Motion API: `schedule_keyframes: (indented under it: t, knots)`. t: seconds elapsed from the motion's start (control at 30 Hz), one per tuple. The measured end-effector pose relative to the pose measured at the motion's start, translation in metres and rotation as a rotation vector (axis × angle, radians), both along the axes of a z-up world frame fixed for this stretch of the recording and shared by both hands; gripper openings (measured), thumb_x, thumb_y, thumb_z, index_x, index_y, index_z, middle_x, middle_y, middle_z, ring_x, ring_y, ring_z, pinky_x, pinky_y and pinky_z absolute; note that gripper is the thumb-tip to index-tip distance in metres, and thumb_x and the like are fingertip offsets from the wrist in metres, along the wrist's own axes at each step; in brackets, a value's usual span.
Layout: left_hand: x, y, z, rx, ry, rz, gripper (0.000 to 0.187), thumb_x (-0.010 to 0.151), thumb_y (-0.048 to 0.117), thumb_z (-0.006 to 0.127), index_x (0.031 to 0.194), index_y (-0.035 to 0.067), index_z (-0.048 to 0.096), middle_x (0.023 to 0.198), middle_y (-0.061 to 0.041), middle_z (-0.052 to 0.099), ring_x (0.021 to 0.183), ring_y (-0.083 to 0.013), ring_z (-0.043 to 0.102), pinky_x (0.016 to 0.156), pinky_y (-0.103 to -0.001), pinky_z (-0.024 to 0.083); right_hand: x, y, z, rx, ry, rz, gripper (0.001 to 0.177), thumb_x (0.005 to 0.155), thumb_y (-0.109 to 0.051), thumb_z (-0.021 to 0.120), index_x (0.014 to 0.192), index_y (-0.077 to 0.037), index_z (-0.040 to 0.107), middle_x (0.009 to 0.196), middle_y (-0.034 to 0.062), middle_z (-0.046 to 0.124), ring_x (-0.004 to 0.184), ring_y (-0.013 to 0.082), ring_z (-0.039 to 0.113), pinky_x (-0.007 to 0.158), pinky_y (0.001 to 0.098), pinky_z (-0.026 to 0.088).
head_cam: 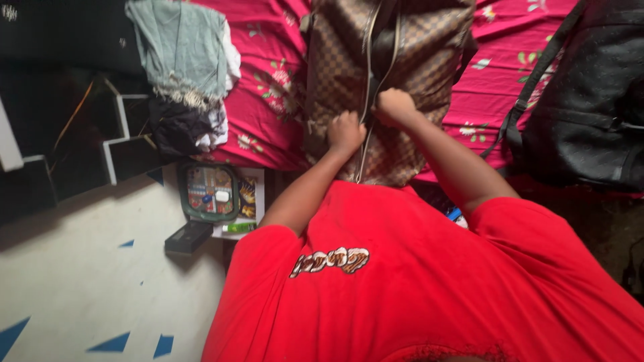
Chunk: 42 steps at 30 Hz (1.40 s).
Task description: Packing a duffel bag with folded clothes on a bed.
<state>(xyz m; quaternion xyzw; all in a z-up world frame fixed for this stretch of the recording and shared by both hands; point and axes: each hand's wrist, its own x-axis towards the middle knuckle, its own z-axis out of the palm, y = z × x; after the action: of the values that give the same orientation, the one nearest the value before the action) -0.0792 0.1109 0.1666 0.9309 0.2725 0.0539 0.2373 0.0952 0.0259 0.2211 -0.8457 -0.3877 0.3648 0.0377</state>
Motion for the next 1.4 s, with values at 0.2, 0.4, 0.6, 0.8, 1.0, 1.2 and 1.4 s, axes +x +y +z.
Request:
schedule_keyframes:
  t: [0.2, 0.4, 0.6, 0.8, 1.0, 1.2, 1.4]
  knots:
    - [-0.007, -0.012, 0.035, -0.373, -0.049, 0.022, 0.017, 0.083, 0.021, 0.067, 0.078, 0.006, 0.060, 0.083, -0.016, 0.063, 0.080, -0.0401, 0.066, 0.074, -0.053, 0.052, 0.008, -0.004, -0.073, 0.131, -0.126, 0.149, 0.021, 0.084, -0.025, 0.069, 0.080, -0.006, 0.077, 0.085, 0.0215, 0.075, 0.077, 0.0395, 0.074, 0.070, 0.0489, 0.060]
    - [0.022, -0.024, -0.020, -0.067, -0.051, -0.278, 0.019, 0.081, 0.026, 0.069, 0.080, 0.010, 0.059, 0.080, -0.012, 0.063, 0.073, -0.0355, 0.067, 0.064, -0.051, 0.053, 0.015, -0.004, -0.128, 0.068, -0.012, 0.039, 0.020, 0.084, -0.022, 0.066, 0.081, -0.004, 0.076, 0.088, 0.0228, 0.074, 0.080, 0.0403, 0.074, 0.069, 0.0498, 0.060]
    - [0.020, -0.032, -0.105, 0.199, -0.024, -0.401, 0.012, 0.079, 0.024, 0.068, 0.077, 0.016, 0.060, 0.077, -0.008, 0.064, 0.070, -0.0266, 0.068, 0.058, -0.042, 0.055, 0.018, 0.006, -0.120, 0.059, 0.163, 0.007, 0.026, 0.087, -0.027, 0.062, 0.093, -0.007, 0.077, 0.096, 0.0237, 0.073, 0.089, 0.0427, 0.072, 0.077, 0.0512, 0.058]
    - [0.022, -0.045, -0.157, 0.238, 0.020, -0.439, 0.010, 0.080, 0.020, 0.060, 0.073, 0.017, 0.066, 0.074, -0.006, 0.067, 0.068, -0.0252, 0.069, 0.058, -0.042, 0.055, 0.019, -0.001, -0.143, -0.027, 0.175, -0.011, 0.025, 0.089, -0.021, 0.058, 0.094, -0.005, 0.076, 0.099, 0.0238, 0.074, 0.093, 0.0425, 0.072, 0.078, 0.0514, 0.059]
    - [0.024, -0.046, -0.154, 0.238, 0.068, -0.468, 0.014, 0.084, 0.018, 0.058, 0.075, 0.016, 0.070, 0.078, -0.007, 0.069, 0.073, -0.0253, 0.070, 0.062, -0.042, 0.056, 0.015, -0.011, -0.161, -0.008, 0.101, 0.085, 0.024, 0.085, -0.015, 0.057, 0.094, -0.006, 0.077, 0.097, 0.0229, 0.075, 0.091, 0.0413, 0.074, 0.075, 0.0505, 0.060]
    - [0.023, -0.045, -0.119, 0.140, 0.125, -0.394, 0.018, 0.088, 0.017, 0.056, 0.087, 0.008, 0.071, 0.089, -0.014, 0.069, 0.082, -0.0320, 0.070, 0.071, -0.044, 0.056, -0.008, -0.028, -0.117, 0.060, -0.154, 0.126, 0.021, 0.085, -0.017, 0.059, 0.088, -0.004, 0.075, 0.091, 0.0229, 0.074, 0.084, 0.0428, 0.073, 0.074, 0.0511, 0.060]
    - [-0.023, -0.034, 0.021, -0.070, -0.220, -0.266, 0.027, 0.064, 0.012, 0.062, 0.087, 0.001, 0.071, 0.091, -0.018, 0.068, 0.083, -0.0376, 0.068, 0.075, -0.048, 0.055, -0.062, -0.061, -0.078, 0.296, -0.226, 0.158, 0.021, 0.086, -0.017, 0.061, 0.098, -0.001, 0.067, 0.100, 0.0237, 0.069, 0.095, 0.0424, 0.070, 0.081, 0.0505, 0.057]
